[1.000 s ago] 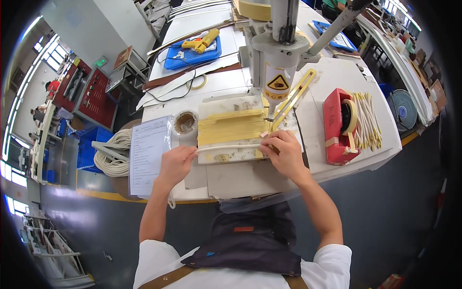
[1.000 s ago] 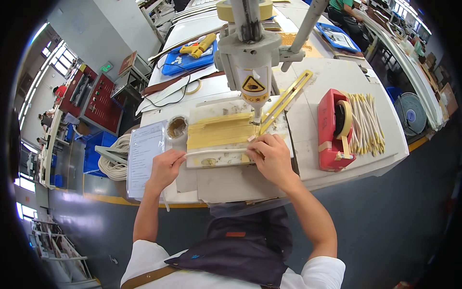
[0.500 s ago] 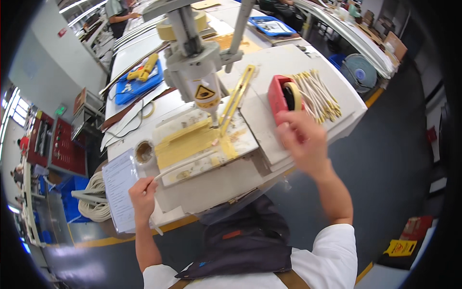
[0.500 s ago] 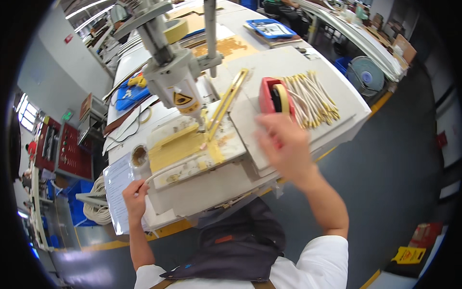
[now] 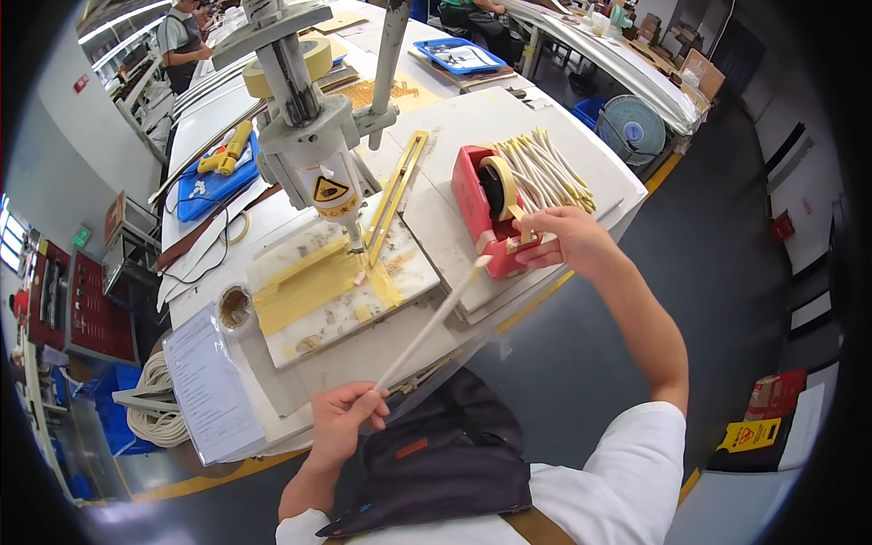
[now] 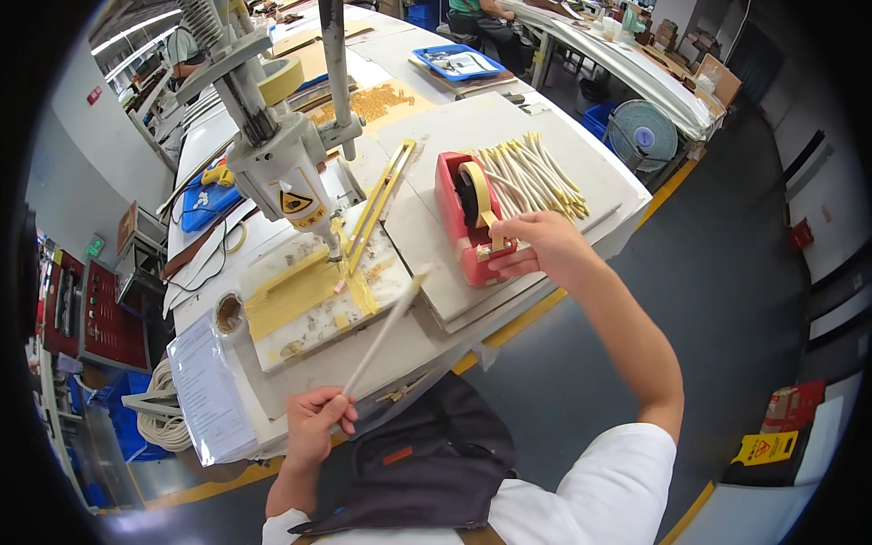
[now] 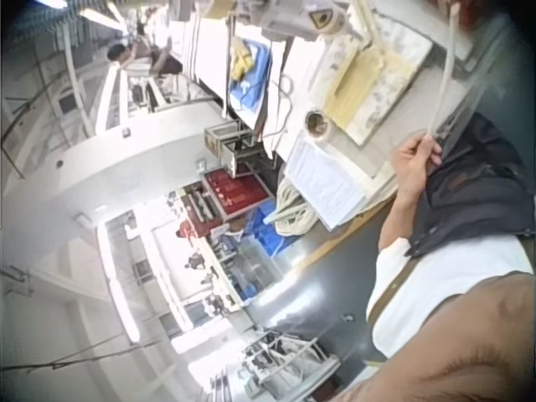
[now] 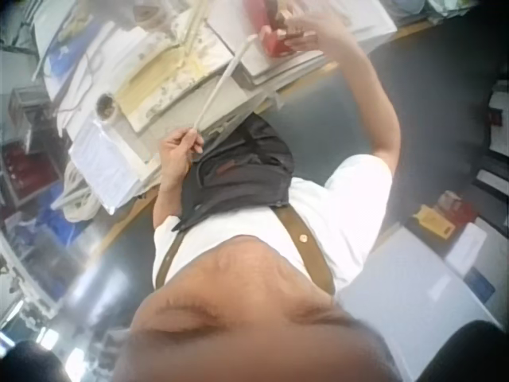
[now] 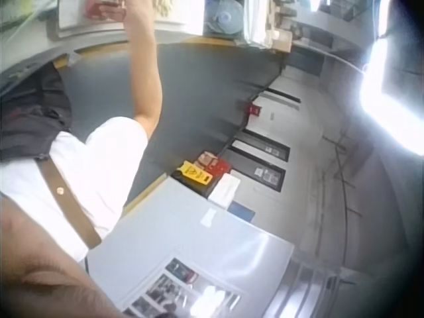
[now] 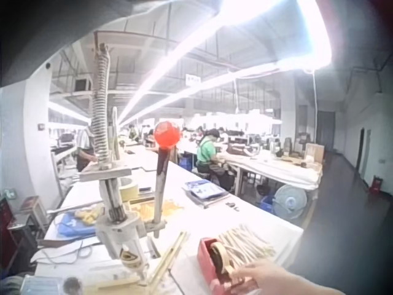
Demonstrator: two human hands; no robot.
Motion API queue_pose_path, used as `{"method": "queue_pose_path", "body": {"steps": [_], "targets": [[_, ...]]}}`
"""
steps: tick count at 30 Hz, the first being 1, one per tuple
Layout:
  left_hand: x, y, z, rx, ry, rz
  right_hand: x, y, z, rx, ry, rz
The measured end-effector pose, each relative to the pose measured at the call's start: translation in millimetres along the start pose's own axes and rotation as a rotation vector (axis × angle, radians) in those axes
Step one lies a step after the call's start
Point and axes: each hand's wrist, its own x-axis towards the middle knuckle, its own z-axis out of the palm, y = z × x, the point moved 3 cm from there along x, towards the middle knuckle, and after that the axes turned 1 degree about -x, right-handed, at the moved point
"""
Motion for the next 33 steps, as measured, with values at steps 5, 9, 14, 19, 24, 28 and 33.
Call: {"method": "queue_pose_path", "body": {"steps": [5, 9, 14, 19, 24, 28, 33], "targets": [[1.9, 3.8, 19.9, -0.062, -0.072, -0.078, -17.2, 26.5, 4.8, 0.275, 0.035, -0.165], [6.4, 10.3, 28.5, -0.063, -0.096, -0.052, -26.8, 52.9, 13.6, 0.233, 0.162, -0.365], [17.1, 17.6, 39.5, -0.051, -0.092, -0.044, -26.8, 74.3, 17.4, 0.068, 0.257, -0.494], [31.1, 15.9, 42.7, -0.046, -0.084, -0.025, -19.6, 80.4, 20.0, -0.127, 0.411, -0.628], [38.1, 19.8, 47.1, -0.055, -0.039, 0.012, -23.6, 92.0, -6.8, -0.182, 0.505, -0.551], [35.7, 16.7, 47.2, -0.031, -0.053, 0.002, -58.3, 78.8, 29.8, -0.088, 0.216, -0.629], [29.3, 17.8, 57.8, 0.015, -0.056, 0.051, -79.5, 53.1, 119.6, -0.580, -0.211, -0.781]]}}
